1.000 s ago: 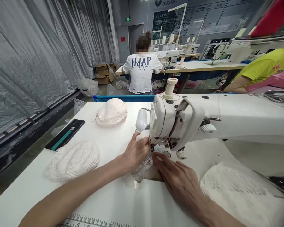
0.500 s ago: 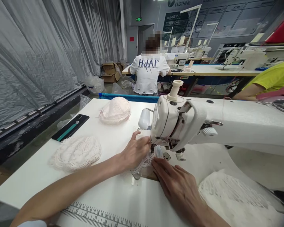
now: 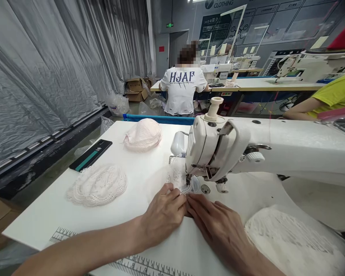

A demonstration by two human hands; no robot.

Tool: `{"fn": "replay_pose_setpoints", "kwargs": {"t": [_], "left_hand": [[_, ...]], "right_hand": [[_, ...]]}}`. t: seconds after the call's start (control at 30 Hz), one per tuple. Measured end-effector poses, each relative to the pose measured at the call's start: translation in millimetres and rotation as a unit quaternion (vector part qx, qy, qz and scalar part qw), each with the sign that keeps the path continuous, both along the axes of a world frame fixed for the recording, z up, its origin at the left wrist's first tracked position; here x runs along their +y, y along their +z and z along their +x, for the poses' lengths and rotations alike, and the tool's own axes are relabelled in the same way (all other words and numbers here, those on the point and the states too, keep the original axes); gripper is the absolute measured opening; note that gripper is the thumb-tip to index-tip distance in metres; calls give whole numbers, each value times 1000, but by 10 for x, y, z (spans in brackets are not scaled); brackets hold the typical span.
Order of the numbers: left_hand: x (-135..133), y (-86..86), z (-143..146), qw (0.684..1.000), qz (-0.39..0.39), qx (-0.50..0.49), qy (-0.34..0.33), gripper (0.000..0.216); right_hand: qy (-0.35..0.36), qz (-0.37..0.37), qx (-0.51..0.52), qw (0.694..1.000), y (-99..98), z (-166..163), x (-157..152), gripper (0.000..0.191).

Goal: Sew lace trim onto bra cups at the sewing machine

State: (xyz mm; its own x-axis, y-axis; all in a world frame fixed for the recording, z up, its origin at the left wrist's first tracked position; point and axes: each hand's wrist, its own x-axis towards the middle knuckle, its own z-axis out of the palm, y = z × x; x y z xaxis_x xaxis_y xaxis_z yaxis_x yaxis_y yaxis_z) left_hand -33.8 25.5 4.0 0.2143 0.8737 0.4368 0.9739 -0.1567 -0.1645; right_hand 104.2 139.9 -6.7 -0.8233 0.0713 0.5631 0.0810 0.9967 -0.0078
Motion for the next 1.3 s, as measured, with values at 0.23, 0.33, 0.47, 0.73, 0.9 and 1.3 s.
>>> {"fn": "replay_pose_setpoints", "kwargs": {"t": [0.23,0.33,0.47,0.73,0.9,1.3], "left_hand": [[9,-24,-17,1000,-25,11,14,18],[36,-40,-46,999,-35,9,20,19],[53,-37,-69,999,-44,9,30,21],[77,-15,-103,998,-37,11,39,29],[-199,50,211,995,-67,14,70,27],[-137,219,-111,888,-189,-390,155,29]], "right_hand": [[-4,15,8,1000,-5,-12,15,34],[-12,27,25,999,2,-20,31,34],[-20,32,35,999,4,-24,44,36],[-41,-7,17,999,-37,-9,52,31],[-56,-177,-33,982,-8,1,94,26],[-2,-316,-71,946,55,32,-202,12]]}}
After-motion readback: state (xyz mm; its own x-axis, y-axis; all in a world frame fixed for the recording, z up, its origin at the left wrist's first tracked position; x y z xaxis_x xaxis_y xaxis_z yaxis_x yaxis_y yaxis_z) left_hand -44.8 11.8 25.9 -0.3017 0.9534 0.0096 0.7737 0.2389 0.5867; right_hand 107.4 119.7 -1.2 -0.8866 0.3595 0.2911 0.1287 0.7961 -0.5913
